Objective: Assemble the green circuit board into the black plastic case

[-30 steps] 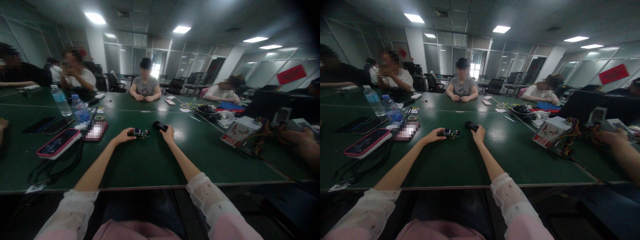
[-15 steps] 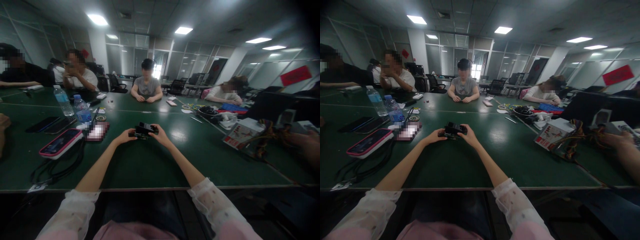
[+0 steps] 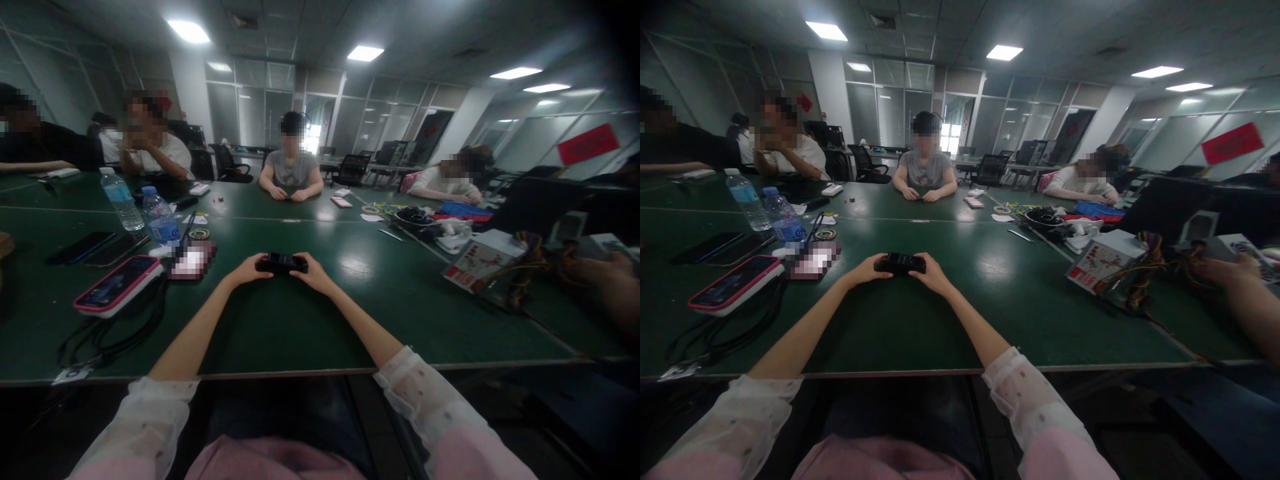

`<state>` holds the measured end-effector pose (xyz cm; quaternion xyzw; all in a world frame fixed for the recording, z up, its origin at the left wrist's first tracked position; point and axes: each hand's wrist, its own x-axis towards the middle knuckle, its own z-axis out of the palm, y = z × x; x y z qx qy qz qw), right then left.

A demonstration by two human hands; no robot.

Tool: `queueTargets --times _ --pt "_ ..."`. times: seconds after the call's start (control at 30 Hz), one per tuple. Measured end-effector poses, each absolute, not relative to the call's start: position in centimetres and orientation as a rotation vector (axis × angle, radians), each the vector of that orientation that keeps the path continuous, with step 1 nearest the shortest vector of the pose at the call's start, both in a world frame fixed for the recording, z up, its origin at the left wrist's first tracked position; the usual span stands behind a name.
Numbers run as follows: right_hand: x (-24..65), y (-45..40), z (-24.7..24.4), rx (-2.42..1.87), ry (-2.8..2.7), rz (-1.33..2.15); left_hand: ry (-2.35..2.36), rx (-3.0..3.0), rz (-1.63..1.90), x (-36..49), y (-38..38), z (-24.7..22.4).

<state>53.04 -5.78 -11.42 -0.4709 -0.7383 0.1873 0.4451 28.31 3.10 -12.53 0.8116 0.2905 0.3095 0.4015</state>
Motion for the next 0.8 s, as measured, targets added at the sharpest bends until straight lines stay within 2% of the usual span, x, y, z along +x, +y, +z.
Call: queueTargets --times 0.8 --pt "53.19 -5.42 -11.99 -1.107 -1.763 0.616 0.780 2.021 0.781 28.30 2.51 -11.94"
